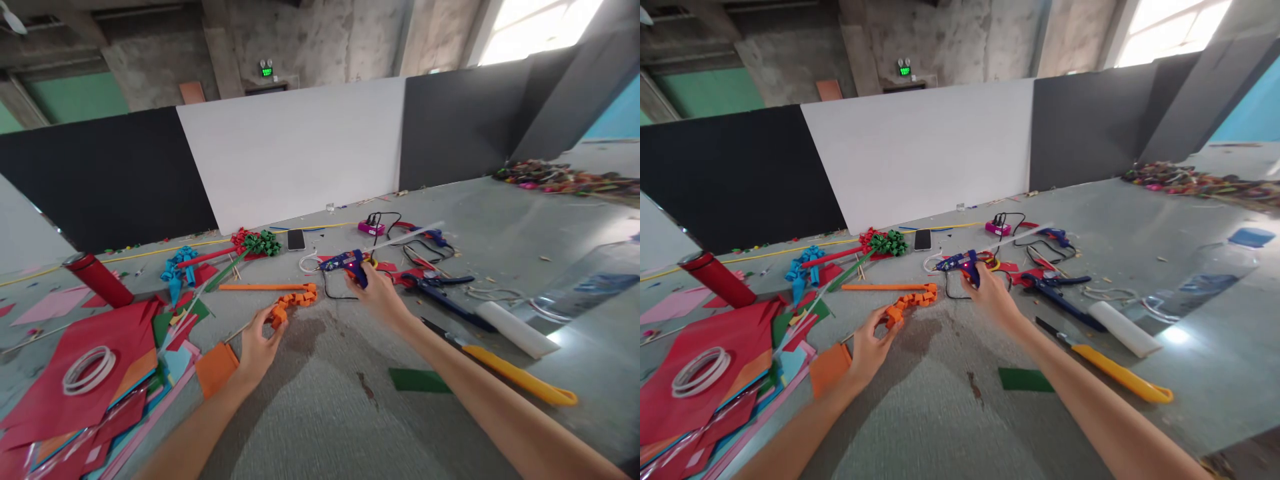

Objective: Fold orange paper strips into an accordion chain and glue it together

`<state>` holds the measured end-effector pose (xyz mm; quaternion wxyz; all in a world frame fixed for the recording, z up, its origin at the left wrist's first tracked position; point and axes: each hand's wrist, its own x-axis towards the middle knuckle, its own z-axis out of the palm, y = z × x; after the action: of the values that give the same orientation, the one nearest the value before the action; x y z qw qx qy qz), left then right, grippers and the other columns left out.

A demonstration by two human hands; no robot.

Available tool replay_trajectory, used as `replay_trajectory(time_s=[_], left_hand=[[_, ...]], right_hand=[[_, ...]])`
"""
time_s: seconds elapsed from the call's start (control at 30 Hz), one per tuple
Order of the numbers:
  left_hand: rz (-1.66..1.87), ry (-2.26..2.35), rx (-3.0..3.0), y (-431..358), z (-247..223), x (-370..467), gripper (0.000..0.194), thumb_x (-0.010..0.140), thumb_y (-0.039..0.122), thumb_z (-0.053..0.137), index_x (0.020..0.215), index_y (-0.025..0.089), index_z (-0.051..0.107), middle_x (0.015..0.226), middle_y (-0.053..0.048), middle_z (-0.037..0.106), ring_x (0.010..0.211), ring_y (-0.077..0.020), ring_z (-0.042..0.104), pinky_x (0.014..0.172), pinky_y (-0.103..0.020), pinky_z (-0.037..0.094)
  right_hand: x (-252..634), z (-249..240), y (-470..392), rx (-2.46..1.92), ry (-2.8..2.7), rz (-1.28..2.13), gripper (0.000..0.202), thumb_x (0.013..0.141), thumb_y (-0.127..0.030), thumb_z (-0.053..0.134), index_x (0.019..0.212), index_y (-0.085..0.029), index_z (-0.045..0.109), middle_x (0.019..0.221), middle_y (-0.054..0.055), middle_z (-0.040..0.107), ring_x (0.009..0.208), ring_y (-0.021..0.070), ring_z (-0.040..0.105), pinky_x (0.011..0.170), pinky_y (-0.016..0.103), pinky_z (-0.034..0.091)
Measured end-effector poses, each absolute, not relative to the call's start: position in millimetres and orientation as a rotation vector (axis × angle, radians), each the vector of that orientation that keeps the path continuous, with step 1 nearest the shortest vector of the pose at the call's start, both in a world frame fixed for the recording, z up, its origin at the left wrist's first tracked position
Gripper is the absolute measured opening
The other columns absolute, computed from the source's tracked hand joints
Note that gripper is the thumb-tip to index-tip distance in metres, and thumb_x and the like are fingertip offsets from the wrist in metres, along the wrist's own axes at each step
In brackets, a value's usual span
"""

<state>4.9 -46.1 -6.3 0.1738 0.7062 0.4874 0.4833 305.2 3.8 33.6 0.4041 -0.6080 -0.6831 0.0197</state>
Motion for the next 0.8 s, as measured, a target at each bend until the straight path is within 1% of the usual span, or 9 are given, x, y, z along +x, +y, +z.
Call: replay_trajectory(time_s=[0.07, 0.13, 0.27, 0.37, 0.47, 0.6, 0.8], left_hand=[[1.371, 1.382, 2.005, -46, -7, 5, 0.033, 0.089, 0.039, 0.063, 0.117, 0.021, 0.062, 0.101, -0.007, 0.07, 0.092, -0.0196, 0.067, 0.086, -0.033, 0.053], [1.376, 1.392, 2.008, -46, -7, 5, 0.033, 0.089, 0.039, 0.064, 0.116, 0.021, 0.062, 0.102, -0.007, 0.07, 0.092, -0.0194, 0.067, 0.087, -0.032, 0.053], [1.381, 1.395, 2.015, -45, -10, 4, 0.034, 0.088, 0.038, 0.064, 0.117, 0.021, 0.061, 0.103, -0.006, 0.069, 0.093, -0.0186, 0.066, 0.088, -0.031, 0.052], [1.373, 1.393, 2.023, -44, -10, 4, 0.033, 0.088, 0.036, 0.065, 0.117, 0.021, 0.061, 0.103, -0.006, 0.069, 0.092, -0.0184, 0.066, 0.086, -0.031, 0.052], [1.382, 1.383, 2.021, -45, -10, 4, 0.033, 0.088, 0.034, 0.065, 0.118, 0.021, 0.061, 0.103, -0.006, 0.069, 0.093, -0.0183, 0.066, 0.086, -0.03, 0.051], [1.383, 1.374, 2.022, -44, -11, 4, 0.034, 0.088, 0.032, 0.065, 0.12, 0.021, 0.061, 0.102, -0.006, 0.069, 0.092, -0.0184, 0.066, 0.086, -0.031, 0.052], [1.371, 1.359, 2.015, -43, -14, 3, 0.032, 0.089, 0.031, 0.064, 0.119, 0.021, 0.061, 0.103, -0.006, 0.068, 0.092, -0.0185, 0.065, 0.086, -0.032, 0.051]], right_hand=[[293, 37, -6, -1.489, -1.737, 0.091, 0.026, 0.09, -0.047, 0.052, 0.093, -0.021, 0.053, 0.071, 0.003, 0.062, 0.062, 0.0191, 0.057, 0.061, 0.028, 0.039], [281, 39, -14, -1.448, -1.721, 0.126, 0.028, 0.088, -0.048, 0.055, 0.094, -0.021, 0.053, 0.069, 0.0, 0.061, 0.058, 0.0166, 0.055, 0.059, 0.026, 0.037], [265, 39, -26, -1.448, -1.704, 0.123, 0.04, 0.08, -0.058, 0.064, 0.092, -0.022, 0.053, 0.065, -0.002, 0.057, 0.055, 0.0149, 0.049, 0.055, 0.025, 0.034], [259, 36, -29, -1.436, -1.707, 0.116, 0.041, 0.077, -0.057, 0.068, 0.091, -0.022, 0.053, 0.065, -0.003, 0.056, 0.054, 0.0145, 0.048, 0.055, 0.025, 0.034], [257, 32, -29, -1.429, -1.711, 0.132, 0.035, 0.081, -0.052, 0.065, 0.09, -0.022, 0.05, 0.061, -0.004, 0.054, 0.051, 0.0138, 0.046, 0.053, 0.025, 0.032], [255, 26, -28, -1.392, -1.721, 0.122, 0.022, 0.086, -0.042, 0.057, 0.088, -0.022, 0.048, 0.061, -0.003, 0.053, 0.05, 0.0139, 0.047, 0.053, 0.025, 0.032], [254, 25, -30, -1.348, -1.769, 0.13, 0.016, 0.088, -0.037, 0.053, 0.088, -0.022, 0.048, 0.06, -0.003, 0.052, 0.05, 0.0143, 0.047, 0.054, 0.026, 0.033]])
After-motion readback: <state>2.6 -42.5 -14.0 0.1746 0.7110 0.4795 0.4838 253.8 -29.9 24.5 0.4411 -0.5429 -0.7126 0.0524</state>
